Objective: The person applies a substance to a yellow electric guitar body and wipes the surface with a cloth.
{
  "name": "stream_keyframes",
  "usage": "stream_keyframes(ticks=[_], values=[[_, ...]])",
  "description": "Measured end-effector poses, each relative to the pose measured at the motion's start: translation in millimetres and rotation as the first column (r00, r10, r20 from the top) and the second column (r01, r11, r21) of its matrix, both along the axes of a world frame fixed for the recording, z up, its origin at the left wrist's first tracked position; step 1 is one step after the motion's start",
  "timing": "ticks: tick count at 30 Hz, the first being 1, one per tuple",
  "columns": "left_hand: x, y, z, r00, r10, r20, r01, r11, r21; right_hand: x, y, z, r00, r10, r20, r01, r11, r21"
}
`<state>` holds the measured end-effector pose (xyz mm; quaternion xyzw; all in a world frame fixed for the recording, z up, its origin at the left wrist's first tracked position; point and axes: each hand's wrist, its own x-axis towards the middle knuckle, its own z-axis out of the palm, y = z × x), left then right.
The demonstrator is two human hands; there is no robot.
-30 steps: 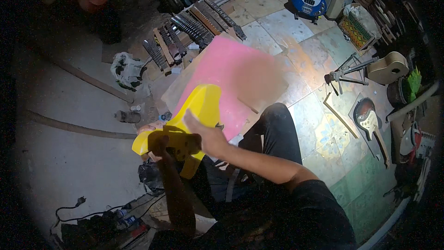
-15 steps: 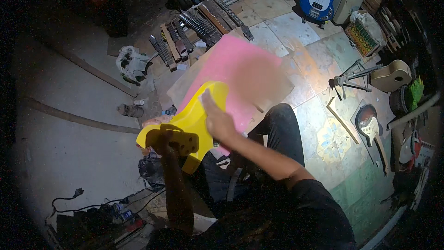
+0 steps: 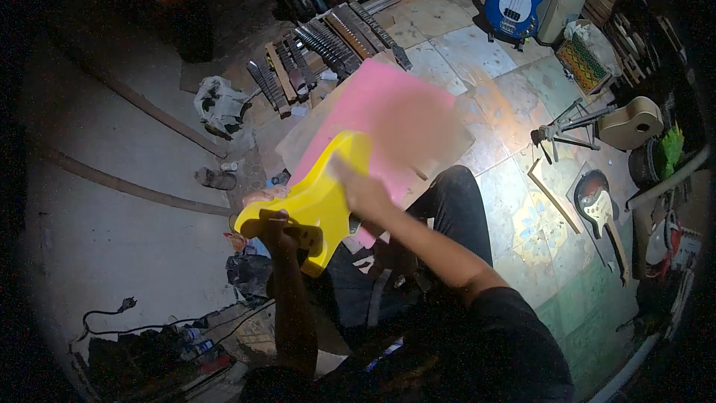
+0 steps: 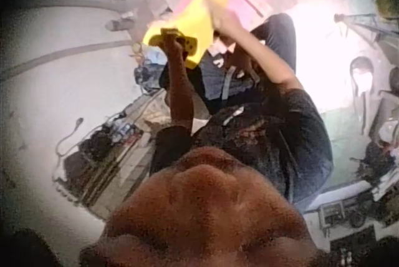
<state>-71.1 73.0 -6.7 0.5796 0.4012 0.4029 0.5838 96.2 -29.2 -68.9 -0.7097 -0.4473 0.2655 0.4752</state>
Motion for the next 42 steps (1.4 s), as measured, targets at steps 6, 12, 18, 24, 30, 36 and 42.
stream_keyframes(ticks=[6,12,18,24,30,36,42], values=[[18.7,-0.4,0.0,0.988,0.149,0.024,-0.148,0.987,-0.067,-45.6,3.8,-4.0,0.978,-0.174,0.112,0.154,0.974,0.169],[27.8,10.4,-15.8,0.850,-0.187,0.493,0.107,0.977,0.187,-35.9,-14.6,36.6,0.992,-0.122,0.031,0.116,0.980,0.162],[36.5,-12.9,-13.9,0.820,-0.216,0.530,0.112,0.969,0.222,-52.5,-27.1,67.4,0.997,0.072,-0.030,-0.054,0.914,0.403],[20.6,-30.8,-14.0,0.864,-0.260,0.430,0.103,0.929,0.354,-69.0,-44.7,119.5,0.999,0.044,0.021,-0.049,0.886,0.461],[31.8,-37.6,-12.1,0.859,-0.301,0.415,0.122,0.906,0.406,-50.8,-39.1,85.6,0.995,-0.045,0.091,0.018,0.961,0.277],[31.8,-37.3,-8.3,0.861,-0.312,0.402,0.120,0.892,0.436,-50.6,-39.8,89.0,0.982,-0.062,0.176,-0.002,0.939,0.345],[32.8,-26.2,-8.3,0.872,-0.308,0.380,0.095,0.869,0.486,-66.8,-47.4,112.9,0.993,0.115,0.036,-0.117,0.852,0.511]])
